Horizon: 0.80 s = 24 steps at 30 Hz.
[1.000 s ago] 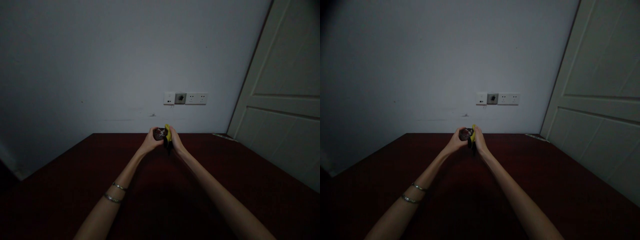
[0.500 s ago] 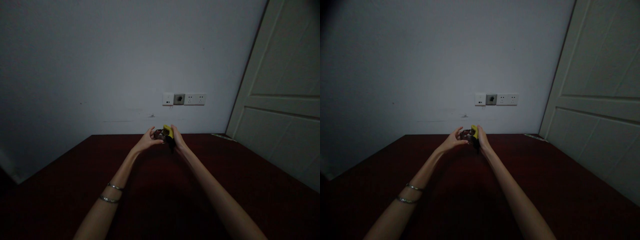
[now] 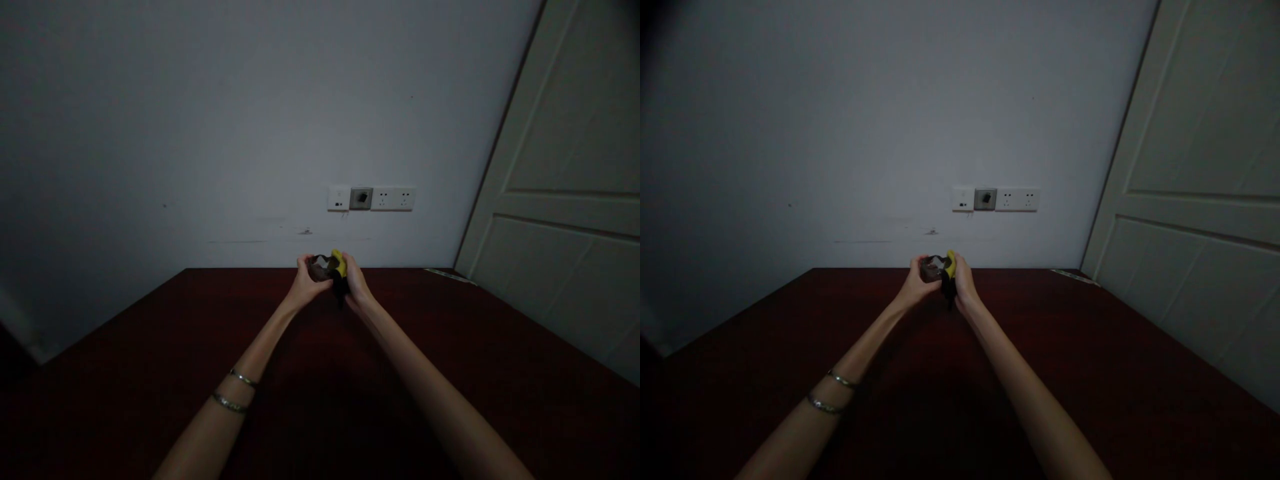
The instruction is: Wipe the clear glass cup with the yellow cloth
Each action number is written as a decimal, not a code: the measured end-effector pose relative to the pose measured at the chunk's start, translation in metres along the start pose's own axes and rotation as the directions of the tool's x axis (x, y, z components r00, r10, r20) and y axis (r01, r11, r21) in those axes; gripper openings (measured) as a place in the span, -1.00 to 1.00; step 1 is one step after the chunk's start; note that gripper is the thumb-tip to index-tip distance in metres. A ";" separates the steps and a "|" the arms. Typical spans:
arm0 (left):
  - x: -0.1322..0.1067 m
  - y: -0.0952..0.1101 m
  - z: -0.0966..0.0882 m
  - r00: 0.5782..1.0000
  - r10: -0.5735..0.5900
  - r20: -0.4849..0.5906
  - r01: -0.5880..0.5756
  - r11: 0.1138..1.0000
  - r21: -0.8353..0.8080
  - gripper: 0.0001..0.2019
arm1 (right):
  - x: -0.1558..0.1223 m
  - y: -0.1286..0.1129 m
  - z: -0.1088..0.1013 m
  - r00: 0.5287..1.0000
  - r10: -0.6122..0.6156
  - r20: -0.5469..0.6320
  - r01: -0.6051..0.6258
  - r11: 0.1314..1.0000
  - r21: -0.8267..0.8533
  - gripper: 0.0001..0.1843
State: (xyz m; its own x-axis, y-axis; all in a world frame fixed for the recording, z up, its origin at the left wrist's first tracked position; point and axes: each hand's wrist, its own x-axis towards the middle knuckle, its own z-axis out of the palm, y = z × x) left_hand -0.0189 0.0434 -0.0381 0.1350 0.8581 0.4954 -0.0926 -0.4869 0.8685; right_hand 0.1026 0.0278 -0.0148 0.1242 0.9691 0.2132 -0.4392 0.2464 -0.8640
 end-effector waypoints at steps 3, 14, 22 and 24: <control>-0.003 0.010 0.005 0.992 -0.088 0.088 0.092 0.995 -0.045 -0.04 | 0.004 -0.008 -0.006 0.996 0.066 -0.066 -0.065 0.998 0.026 -0.74; -0.002 0.006 0.005 0.970 -0.017 0.242 0.022 1.000 -0.019 -0.21 | -0.002 -0.033 -0.012 0.970 0.242 -0.013 -0.241 0.970 0.026 -0.62; -0.003 0.010 0.003 0.989 0.088 0.123 -0.102 0.988 0.115 -0.34 | -0.012 -0.030 0.004 0.979 0.201 -0.013 -0.199 0.976 0.090 -0.73; -0.001 0.008 0.001 0.990 0.127 0.056 -0.133 0.984 0.118 -0.34 | -0.015 -0.029 0.007 0.987 0.163 -0.008 -0.162 0.980 0.112 -0.82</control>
State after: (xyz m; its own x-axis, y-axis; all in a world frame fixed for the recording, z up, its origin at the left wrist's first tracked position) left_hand -0.0188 0.0385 -0.0317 0.1769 0.7790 0.6015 0.0078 -0.6123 0.7906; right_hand 0.1069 0.0064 0.0105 0.0578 0.9962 0.0655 -0.5504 0.0866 -0.8304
